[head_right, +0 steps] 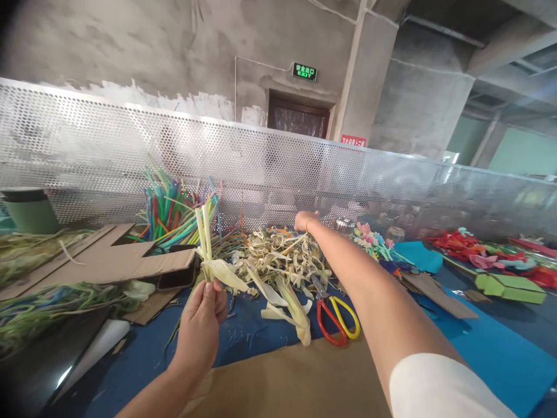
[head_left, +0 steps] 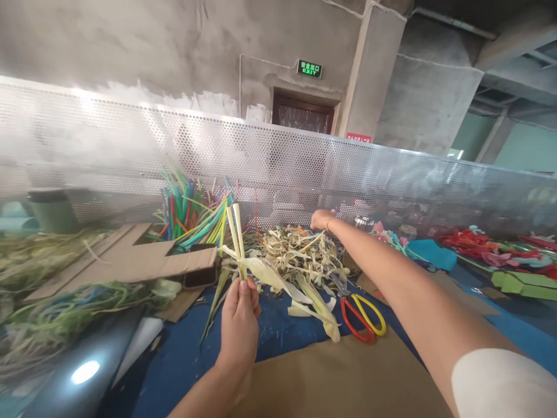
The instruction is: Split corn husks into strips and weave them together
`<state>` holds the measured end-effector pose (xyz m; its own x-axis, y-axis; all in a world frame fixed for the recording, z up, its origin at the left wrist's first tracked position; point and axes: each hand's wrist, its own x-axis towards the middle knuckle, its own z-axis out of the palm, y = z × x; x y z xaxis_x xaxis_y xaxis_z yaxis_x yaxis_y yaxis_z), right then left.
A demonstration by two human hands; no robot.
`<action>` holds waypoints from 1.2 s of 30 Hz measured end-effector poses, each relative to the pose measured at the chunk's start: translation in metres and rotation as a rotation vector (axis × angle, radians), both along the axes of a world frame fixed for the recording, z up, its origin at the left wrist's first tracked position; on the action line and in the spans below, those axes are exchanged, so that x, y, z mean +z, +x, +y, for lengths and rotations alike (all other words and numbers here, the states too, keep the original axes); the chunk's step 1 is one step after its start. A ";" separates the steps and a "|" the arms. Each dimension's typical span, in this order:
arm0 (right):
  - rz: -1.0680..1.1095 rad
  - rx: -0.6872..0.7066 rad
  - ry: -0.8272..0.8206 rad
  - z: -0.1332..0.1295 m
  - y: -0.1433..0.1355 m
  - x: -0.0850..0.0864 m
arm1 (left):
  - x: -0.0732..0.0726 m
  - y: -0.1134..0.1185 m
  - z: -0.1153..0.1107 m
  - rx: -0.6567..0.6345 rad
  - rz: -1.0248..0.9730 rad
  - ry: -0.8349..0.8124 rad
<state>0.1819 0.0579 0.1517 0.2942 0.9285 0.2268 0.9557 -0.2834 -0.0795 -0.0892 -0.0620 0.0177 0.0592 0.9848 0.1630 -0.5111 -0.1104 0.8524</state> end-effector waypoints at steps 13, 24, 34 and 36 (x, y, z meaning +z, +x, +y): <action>0.786 0.758 0.417 -0.080 -0.036 0.107 | 0.009 -0.004 0.005 0.033 -0.059 0.025; 0.926 0.728 0.121 -0.132 -0.087 0.115 | 0.108 -0.031 -0.014 -0.120 -0.224 0.211; 1.652 0.743 0.199 -0.138 -0.152 0.034 | 0.093 0.008 -0.047 -0.362 -0.200 -0.138; 1.723 0.724 0.274 -0.135 -0.146 0.029 | 0.083 0.010 -0.047 -0.437 -0.195 -0.194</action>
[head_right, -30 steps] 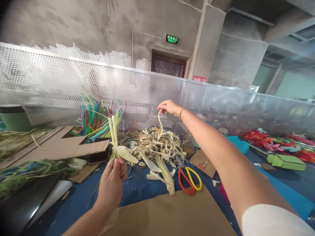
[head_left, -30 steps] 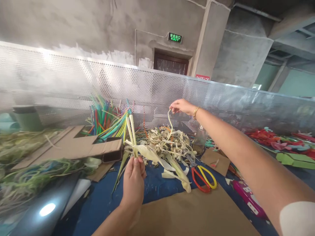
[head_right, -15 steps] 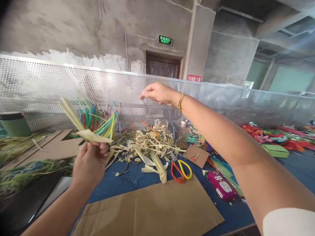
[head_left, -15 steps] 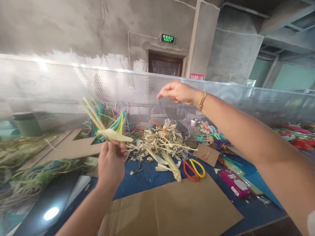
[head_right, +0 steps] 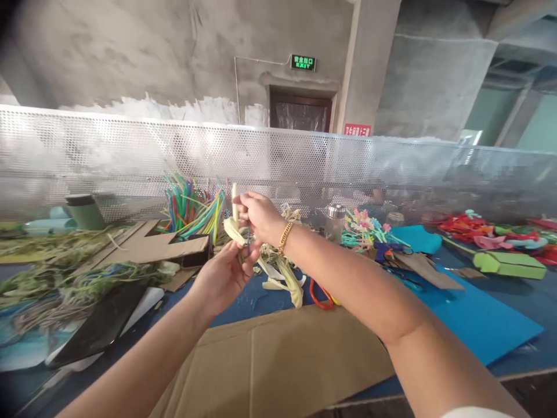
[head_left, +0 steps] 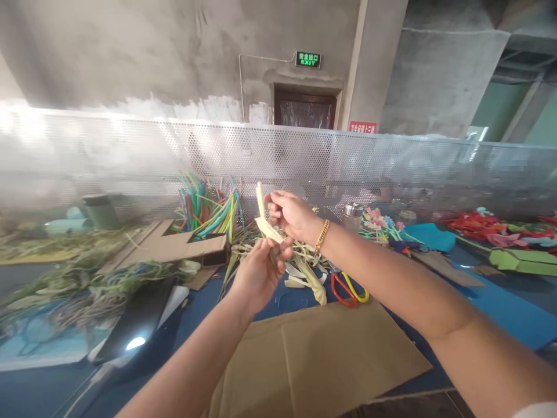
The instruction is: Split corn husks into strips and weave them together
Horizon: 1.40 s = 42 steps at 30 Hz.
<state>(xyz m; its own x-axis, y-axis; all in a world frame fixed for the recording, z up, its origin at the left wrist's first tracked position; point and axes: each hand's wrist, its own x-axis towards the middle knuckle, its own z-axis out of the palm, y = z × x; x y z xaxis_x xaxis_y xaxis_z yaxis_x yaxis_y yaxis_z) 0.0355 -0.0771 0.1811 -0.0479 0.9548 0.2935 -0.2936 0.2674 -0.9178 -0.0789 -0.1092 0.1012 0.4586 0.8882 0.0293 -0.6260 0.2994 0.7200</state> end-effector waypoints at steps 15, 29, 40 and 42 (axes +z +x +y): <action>-0.816 -0.725 -0.010 -0.008 0.087 -0.089 | -0.049 -0.012 0.038 0.082 0.246 0.091; -0.361 0.186 -0.094 0.009 0.041 -0.136 | -0.054 -0.009 0.040 -0.195 0.417 0.178; -0.213 -0.027 -0.138 0.010 0.036 -0.151 | -0.060 -0.024 0.062 -0.419 0.437 -0.116; -0.195 -0.054 -0.172 0.012 0.038 -0.153 | -0.061 -0.026 0.065 -0.450 0.444 -0.164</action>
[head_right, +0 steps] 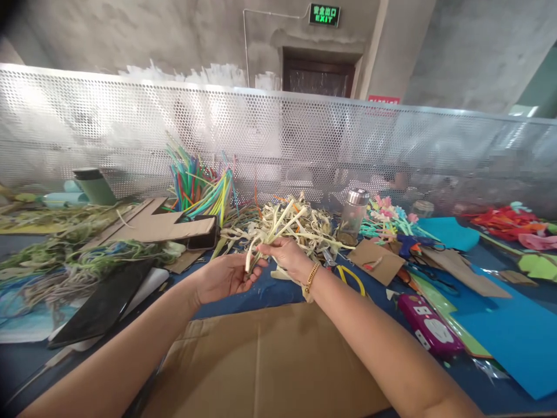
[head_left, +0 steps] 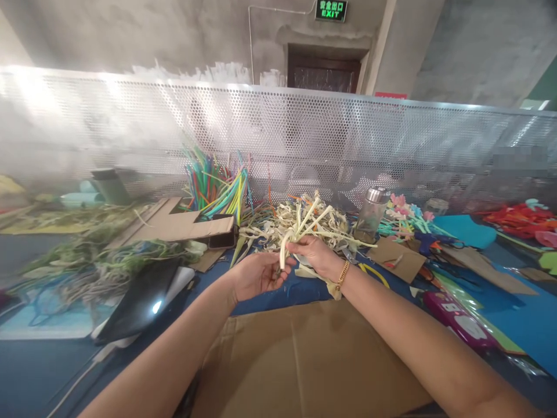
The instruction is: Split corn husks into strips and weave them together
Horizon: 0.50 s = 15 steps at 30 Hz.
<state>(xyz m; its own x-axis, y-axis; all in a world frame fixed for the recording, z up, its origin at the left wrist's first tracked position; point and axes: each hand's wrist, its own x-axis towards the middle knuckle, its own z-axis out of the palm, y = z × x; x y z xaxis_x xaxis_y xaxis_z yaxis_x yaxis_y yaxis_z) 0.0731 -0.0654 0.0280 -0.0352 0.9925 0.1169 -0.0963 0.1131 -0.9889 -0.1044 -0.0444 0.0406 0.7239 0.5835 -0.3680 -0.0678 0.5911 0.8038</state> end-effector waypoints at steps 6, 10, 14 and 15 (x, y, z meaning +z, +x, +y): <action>0.018 -0.009 0.004 0.004 -0.001 -0.005 | -0.002 -0.001 0.005 -0.055 -0.003 -0.007; 0.014 0.086 0.055 0.003 -0.003 -0.006 | -0.001 0.003 0.000 -0.017 -0.001 0.068; -0.050 0.083 0.186 0.001 -0.008 -0.009 | -0.001 0.008 -0.004 0.090 -0.014 0.132; -0.091 0.085 0.225 0.000 -0.010 -0.010 | 0.000 0.008 -0.004 0.121 -0.017 0.148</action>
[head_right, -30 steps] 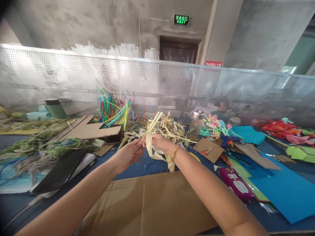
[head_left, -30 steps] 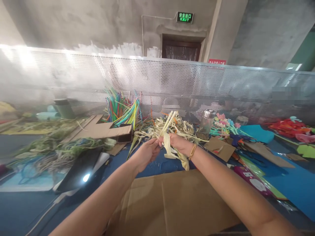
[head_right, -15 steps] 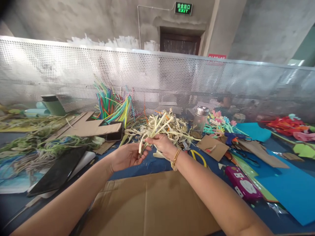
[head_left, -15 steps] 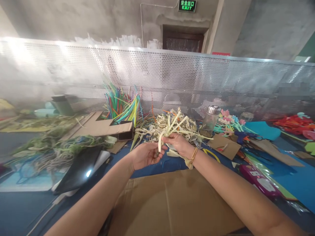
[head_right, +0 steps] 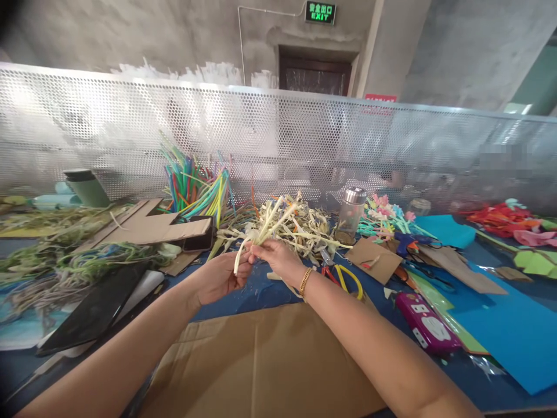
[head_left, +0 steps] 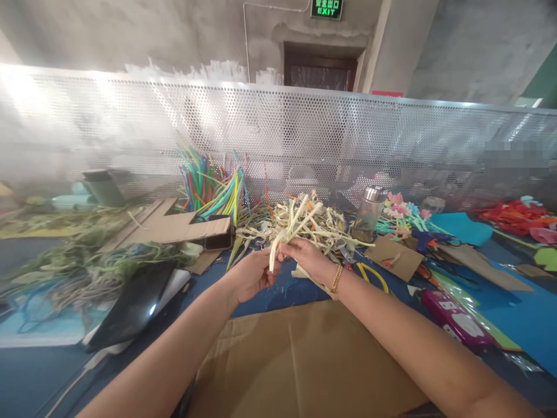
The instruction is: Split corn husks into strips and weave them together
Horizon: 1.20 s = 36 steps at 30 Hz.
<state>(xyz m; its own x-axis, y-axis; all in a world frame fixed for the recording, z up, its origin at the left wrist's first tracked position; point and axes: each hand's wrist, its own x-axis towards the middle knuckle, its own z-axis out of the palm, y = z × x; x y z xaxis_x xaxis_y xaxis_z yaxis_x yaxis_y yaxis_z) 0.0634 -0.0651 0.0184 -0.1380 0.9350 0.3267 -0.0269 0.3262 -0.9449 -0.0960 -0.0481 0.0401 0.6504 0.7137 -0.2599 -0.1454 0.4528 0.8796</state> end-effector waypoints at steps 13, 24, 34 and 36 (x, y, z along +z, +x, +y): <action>-0.758 -0.278 0.448 -0.024 -0.011 0.014 | -0.005 -0.019 0.022 0.331 0.544 0.814; -0.908 -0.465 0.480 -0.008 0.009 0.040 | 0.009 -0.019 -0.014 -0.015 1.162 1.519; -1.003 0.045 0.374 -0.002 0.034 0.108 | 0.038 -0.039 -0.016 -0.165 1.239 1.768; -0.908 0.068 0.320 0.002 0.046 0.118 | 0.045 -0.046 -0.013 -0.111 1.272 1.758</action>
<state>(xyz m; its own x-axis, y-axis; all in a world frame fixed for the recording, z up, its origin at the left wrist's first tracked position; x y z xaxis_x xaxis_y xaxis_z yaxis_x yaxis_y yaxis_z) 0.1097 -0.0630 0.1367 -0.5145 0.8009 0.3064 0.6419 0.5966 -0.4817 -0.1421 -0.0607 0.0854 0.7496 0.6196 0.2328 0.6557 -0.7430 -0.1339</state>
